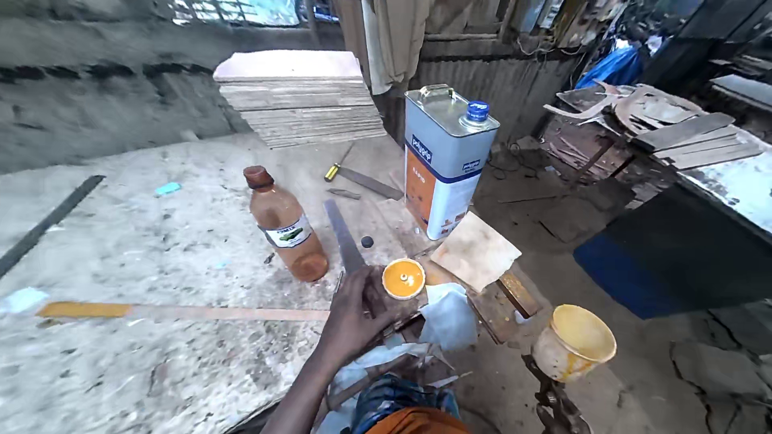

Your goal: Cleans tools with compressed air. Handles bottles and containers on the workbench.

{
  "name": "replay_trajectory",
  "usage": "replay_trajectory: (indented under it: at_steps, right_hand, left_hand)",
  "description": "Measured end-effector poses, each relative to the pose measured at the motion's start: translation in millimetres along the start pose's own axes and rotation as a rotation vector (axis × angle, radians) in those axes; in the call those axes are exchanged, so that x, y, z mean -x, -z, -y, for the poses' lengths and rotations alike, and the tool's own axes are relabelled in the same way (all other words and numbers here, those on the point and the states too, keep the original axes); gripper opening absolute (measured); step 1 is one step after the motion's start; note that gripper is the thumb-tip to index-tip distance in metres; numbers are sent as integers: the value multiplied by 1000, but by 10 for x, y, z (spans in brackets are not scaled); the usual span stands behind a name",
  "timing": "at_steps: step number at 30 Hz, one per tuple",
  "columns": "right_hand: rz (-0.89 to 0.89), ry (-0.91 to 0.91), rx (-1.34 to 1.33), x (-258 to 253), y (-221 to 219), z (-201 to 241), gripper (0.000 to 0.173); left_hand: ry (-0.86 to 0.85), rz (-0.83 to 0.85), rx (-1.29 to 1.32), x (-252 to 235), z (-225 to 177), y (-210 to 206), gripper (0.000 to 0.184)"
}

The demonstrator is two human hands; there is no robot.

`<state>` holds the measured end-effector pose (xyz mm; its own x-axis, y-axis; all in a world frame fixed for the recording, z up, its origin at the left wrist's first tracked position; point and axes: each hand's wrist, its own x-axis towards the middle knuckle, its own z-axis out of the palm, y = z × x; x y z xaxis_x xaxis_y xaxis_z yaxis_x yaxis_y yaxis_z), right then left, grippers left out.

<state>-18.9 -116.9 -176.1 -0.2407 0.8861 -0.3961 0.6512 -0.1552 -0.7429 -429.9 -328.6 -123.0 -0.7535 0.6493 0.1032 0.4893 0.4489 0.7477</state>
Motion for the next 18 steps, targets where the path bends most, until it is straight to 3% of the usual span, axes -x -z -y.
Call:
replay_trajectory:
  at_steps: [7, 18]
  right_hand:
    - [18, 12, -244, -628, -467, -93, 49]
    - [-23, 169, -348, -481, -723, 96, 25]
  left_hand:
    - [13, -82, 106, 52, 41, -195, 108]
    - [-27, 70, -52, -293, 115, 57, 114]
